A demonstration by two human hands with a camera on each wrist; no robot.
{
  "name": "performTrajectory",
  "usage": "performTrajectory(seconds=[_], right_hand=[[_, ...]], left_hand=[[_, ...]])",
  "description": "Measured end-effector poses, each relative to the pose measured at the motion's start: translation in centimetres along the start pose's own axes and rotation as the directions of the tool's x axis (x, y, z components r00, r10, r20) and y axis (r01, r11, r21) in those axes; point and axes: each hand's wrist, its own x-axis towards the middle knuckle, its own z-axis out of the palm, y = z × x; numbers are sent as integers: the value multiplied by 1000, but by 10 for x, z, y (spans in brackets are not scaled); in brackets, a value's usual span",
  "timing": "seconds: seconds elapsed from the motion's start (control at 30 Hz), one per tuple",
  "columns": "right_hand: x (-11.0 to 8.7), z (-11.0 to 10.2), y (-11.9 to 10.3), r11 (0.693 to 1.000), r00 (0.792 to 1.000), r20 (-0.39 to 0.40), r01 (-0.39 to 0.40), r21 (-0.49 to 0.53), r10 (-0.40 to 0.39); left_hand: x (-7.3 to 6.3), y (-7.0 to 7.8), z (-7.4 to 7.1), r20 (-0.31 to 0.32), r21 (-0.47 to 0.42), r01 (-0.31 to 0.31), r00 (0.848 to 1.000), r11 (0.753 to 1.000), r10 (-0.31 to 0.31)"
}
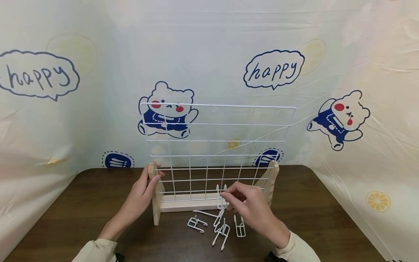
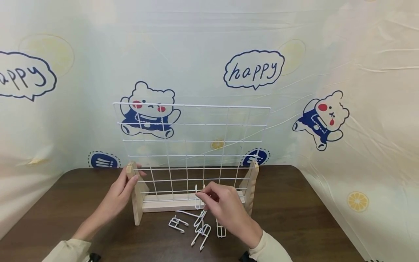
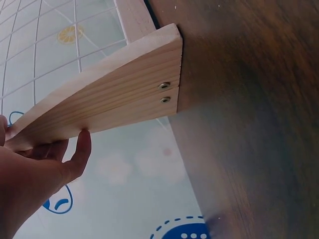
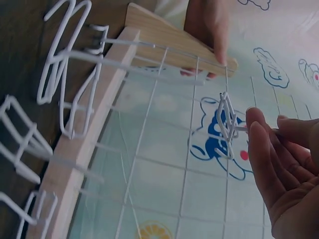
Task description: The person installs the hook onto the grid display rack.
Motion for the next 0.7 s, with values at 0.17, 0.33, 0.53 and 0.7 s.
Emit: performTrajectory(seconds=[0.17, 0.33, 0.53, 0.7], right_hand=[[-4, -14, -2, 1000, 999, -26, 22, 21, -22], [-5, -28, -3, 996, 996, -79, 47, 71, -41], [-6, -43, -3, 996, 986, -155, 69, 61, -59], [-6, -53, -3, 994, 976, -196, 103, 40, -93]], left_hand=[[-1, 0, 1, 0, -5, 4, 1000, 1000, -4], [0, -3, 2, -10, -2, -7, 1000, 1000, 7], [0, -4, 2, -13, 15, -1, 1000, 1000, 1], [1, -3, 4, -41, 34, -29, 999, 999, 30]])
